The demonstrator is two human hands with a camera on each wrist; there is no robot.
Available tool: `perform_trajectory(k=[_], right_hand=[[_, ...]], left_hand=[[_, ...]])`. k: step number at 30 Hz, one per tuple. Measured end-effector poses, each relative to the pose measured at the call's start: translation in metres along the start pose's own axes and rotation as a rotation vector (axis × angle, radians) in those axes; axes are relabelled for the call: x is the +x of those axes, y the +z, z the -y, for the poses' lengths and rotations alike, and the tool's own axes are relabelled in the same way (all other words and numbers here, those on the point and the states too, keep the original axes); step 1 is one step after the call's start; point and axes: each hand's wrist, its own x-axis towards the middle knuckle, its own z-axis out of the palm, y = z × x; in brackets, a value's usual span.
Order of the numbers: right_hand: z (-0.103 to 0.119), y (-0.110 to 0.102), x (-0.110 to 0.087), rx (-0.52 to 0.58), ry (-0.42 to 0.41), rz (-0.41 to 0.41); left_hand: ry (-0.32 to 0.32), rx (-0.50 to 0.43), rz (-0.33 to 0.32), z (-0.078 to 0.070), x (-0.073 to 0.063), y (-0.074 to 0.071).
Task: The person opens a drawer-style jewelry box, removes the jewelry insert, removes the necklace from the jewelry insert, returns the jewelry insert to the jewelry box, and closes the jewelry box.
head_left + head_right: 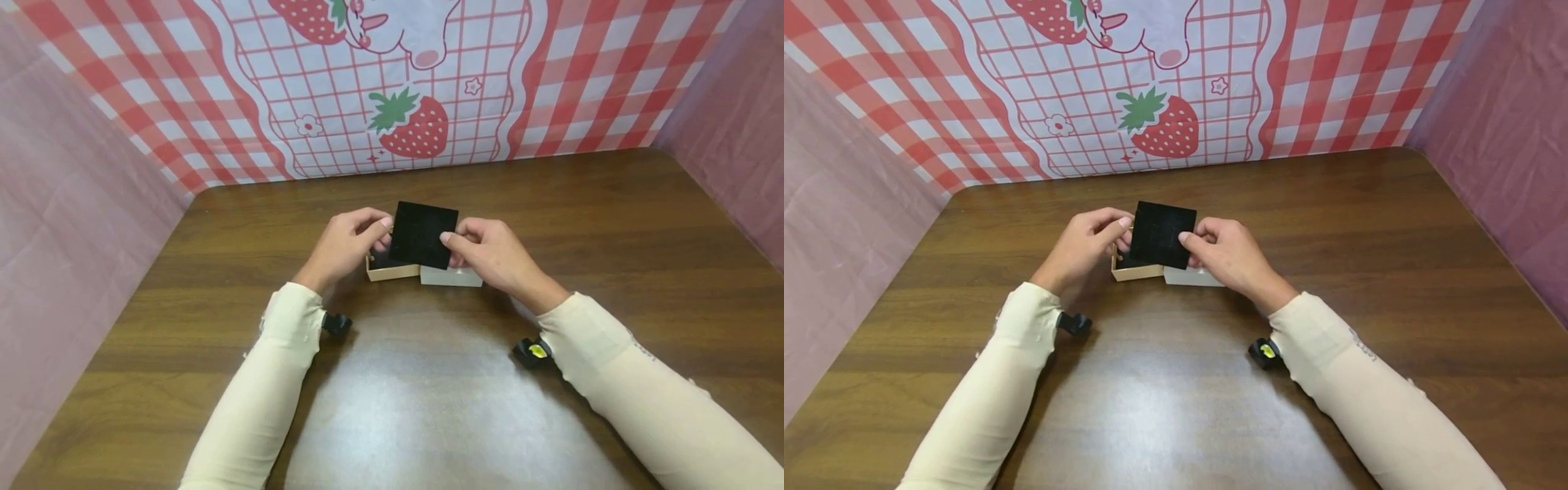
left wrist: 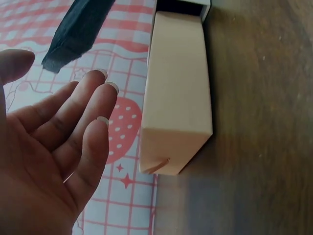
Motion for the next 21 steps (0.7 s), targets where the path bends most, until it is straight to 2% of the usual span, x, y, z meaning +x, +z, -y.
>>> perform_trajectory(k=[7,15,21], right_hand=[[0.000,0.001,0.000,0.005,-0.009,-0.010],[0.002,0.001,0.000,-0.004,-0.010,-0.013],[0.001,0.001,0.000,0.034,0.009,-0.004]], left_hand=[[-0.026,0.064,0.043,-0.003,-0.002,0.005],[0.019,0.035,0.046,0.000,-0.002,0.010],[0.047,0.005,0.032,0.003,-0.001,0.011]])
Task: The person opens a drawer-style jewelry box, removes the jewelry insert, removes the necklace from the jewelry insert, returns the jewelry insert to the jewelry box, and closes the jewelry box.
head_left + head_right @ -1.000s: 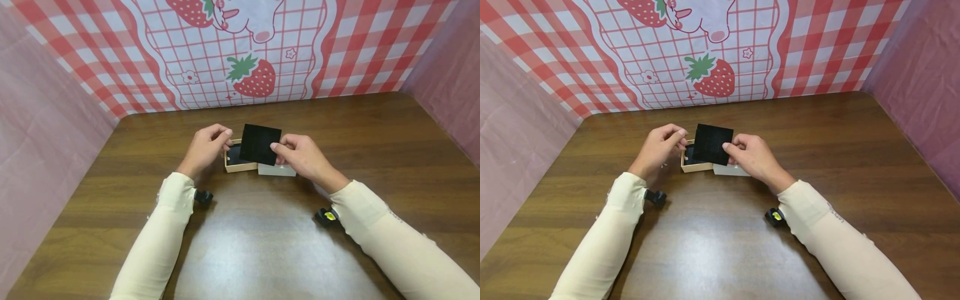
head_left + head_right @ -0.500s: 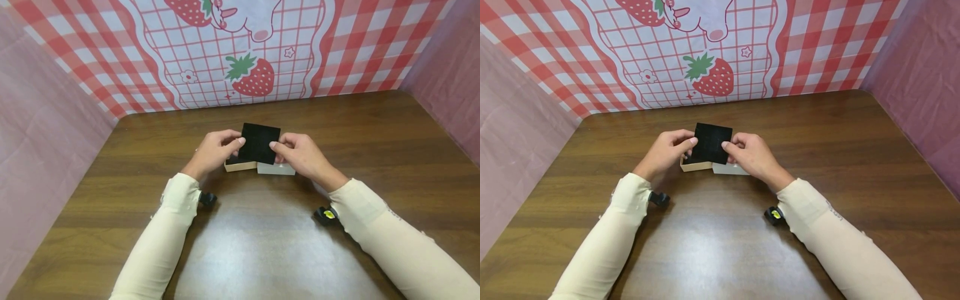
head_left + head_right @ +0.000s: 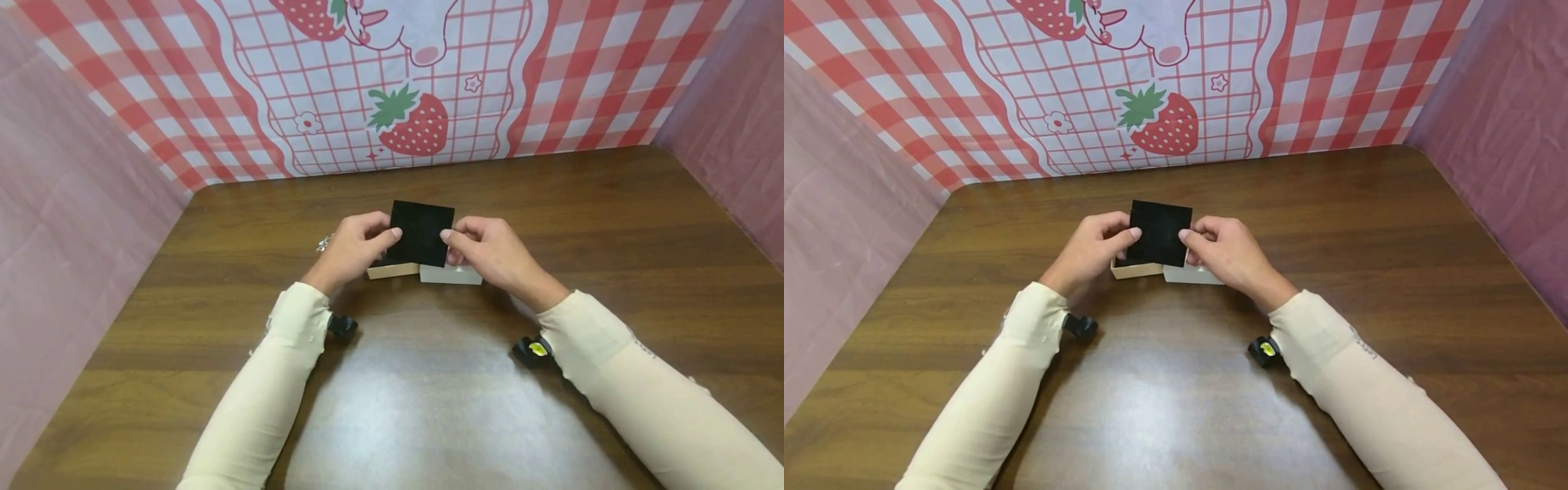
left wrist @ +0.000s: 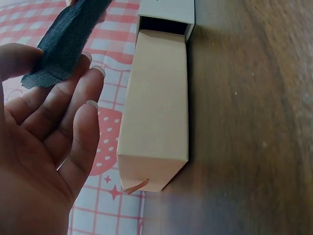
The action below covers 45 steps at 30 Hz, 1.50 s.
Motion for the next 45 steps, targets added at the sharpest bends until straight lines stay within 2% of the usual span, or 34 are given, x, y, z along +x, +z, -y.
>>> perform_trajectory(k=[6,10,13,16,20,26,35,41,45], right_hand=[[0.001,-0.003,0.001,0.009,0.033,0.029],[0.003,-0.003,0.002,-0.013,0.048,0.041],[0.003,-0.003,0.002,-0.026,0.040,0.054],[0.003,-0.004,0.003,-0.045,0.028,0.059],[0.003,-0.004,0.002,-0.067,0.023,0.053],[0.003,-0.001,0.002,-0.082,0.011,0.055],[0.004,0.001,0.004,-0.107,-0.007,0.062],[0.005,0.001,0.003,-0.142,-0.004,0.072],[0.006,0.002,0.002,-0.166,-0.008,0.077]], left_hand=[[0.001,-0.044,-0.058,0.001,0.001,-0.006],[-0.007,-0.090,-0.175,0.005,0.001,-0.020],[-0.001,-0.069,-0.260,0.009,-0.001,-0.031],[-0.004,-0.056,-0.299,0.014,-0.003,-0.038],[-0.020,-0.078,-0.315,0.019,-0.008,-0.042],[-0.036,-0.057,-0.334,0.020,-0.018,-0.045],[-0.090,-0.063,-0.362,0.025,-0.026,-0.053],[-0.125,-0.101,-0.336,0.027,-0.034,-0.063],[-0.144,-0.074,-0.319,0.029,-0.047,-0.073]])
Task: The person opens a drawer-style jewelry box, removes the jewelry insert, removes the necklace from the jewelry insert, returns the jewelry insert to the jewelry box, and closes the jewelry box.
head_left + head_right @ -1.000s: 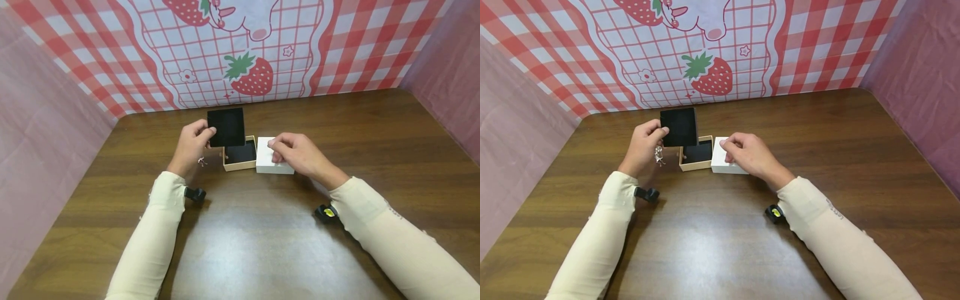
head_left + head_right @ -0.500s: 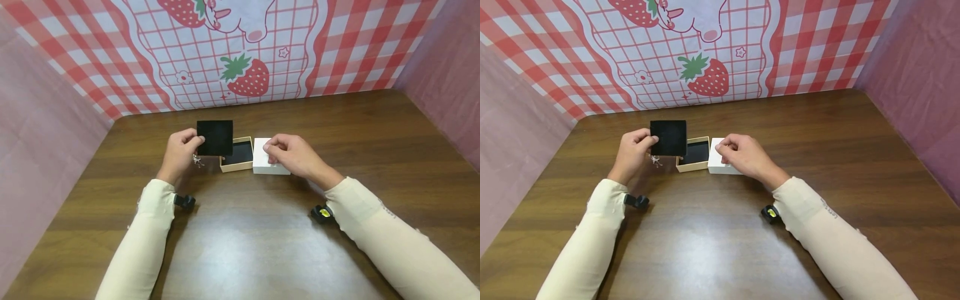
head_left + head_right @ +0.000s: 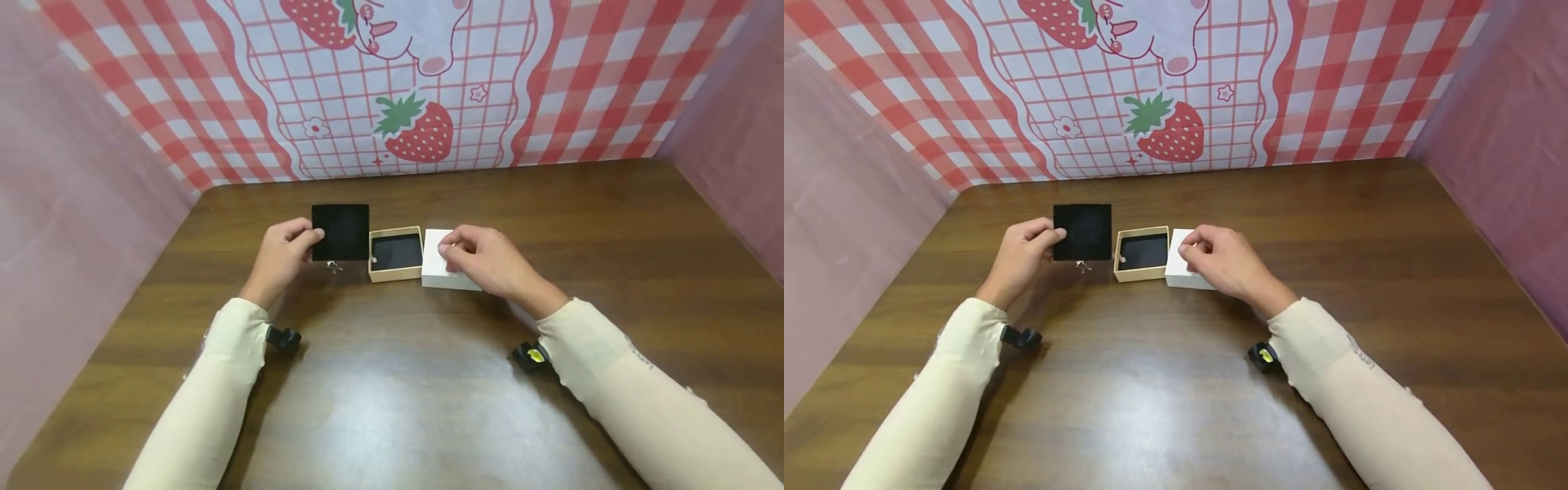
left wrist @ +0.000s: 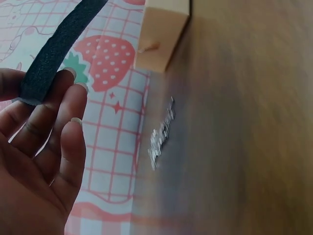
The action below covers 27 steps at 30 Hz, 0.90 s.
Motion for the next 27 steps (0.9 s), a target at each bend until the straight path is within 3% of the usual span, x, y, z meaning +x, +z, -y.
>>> perform_trajectory(k=[5,11,18,23,27], right_hand=[[-0.002,0.003,0.000,0.002,-0.039,-0.017],[-0.002,0.003,0.000,-0.002,-0.063,-0.031],[0.001,0.002,0.003,-0.004,-0.076,-0.026],[-0.001,0.002,0.001,-0.003,-0.051,-0.021],[-0.002,0.003,0.001,-0.003,-0.047,-0.027]], left_hand=[[-0.016,0.087,0.022,0.002,-0.009,-0.014],[-0.041,0.136,0.011,0.007,-0.022,-0.021],[-0.074,0.242,0.055,0.009,-0.035,-0.030],[-0.086,0.333,0.114,0.010,-0.043,-0.032],[-0.075,0.426,0.120,0.010,-0.047,-0.030]])
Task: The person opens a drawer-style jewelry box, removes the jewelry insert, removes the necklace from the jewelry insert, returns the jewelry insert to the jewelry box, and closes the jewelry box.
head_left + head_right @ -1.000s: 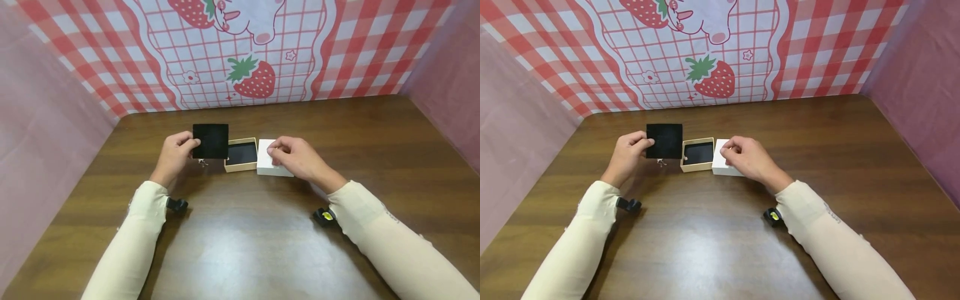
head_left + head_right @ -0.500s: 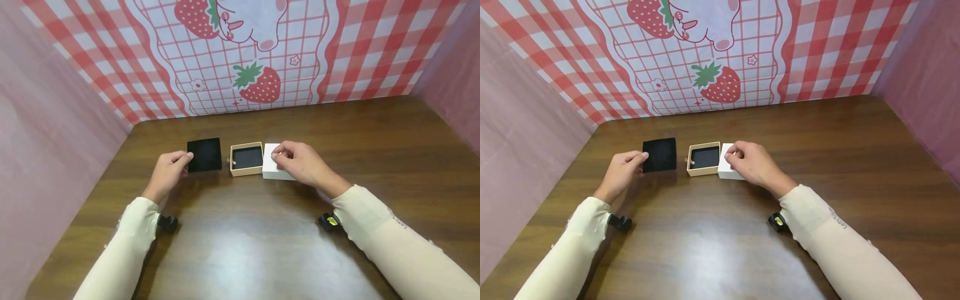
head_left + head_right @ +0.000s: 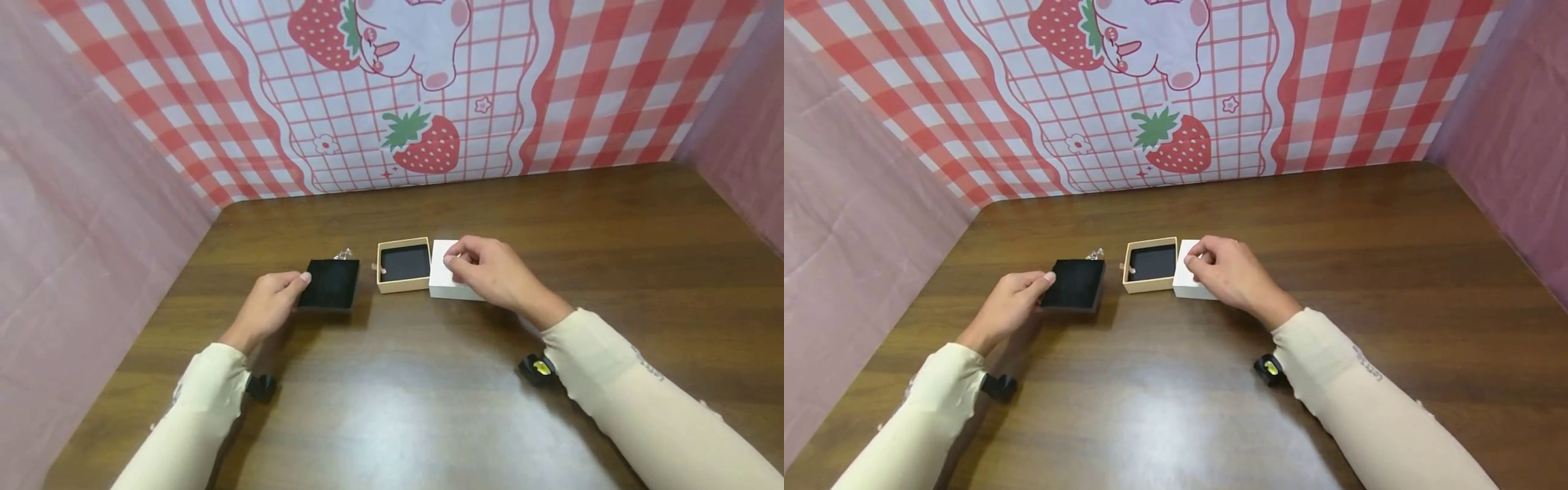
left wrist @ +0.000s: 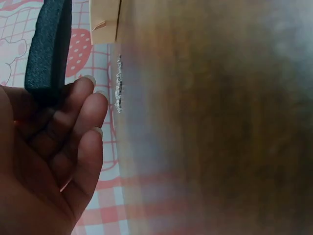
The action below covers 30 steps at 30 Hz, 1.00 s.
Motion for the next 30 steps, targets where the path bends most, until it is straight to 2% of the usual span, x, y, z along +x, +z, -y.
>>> perform_trajectory(k=[12,19,26,30], right_hand=[[0.001,0.004,-0.001,0.004,-0.001,-0.006],[-0.002,0.002,-0.002,-0.013,0.000,-0.017],[-0.002,0.001,-0.002,0.002,-0.007,-0.015],[-0.001,0.001,-0.002,0.013,-0.007,-0.011]], left_hand=[[0.009,0.177,0.055,0.001,-0.007,0.002],[-0.027,0.220,0.113,-0.002,-0.006,0.002],[-0.015,0.245,0.179,-0.003,-0.007,-0.005],[-0.035,0.274,0.210,-0.003,-0.008,-0.007]])
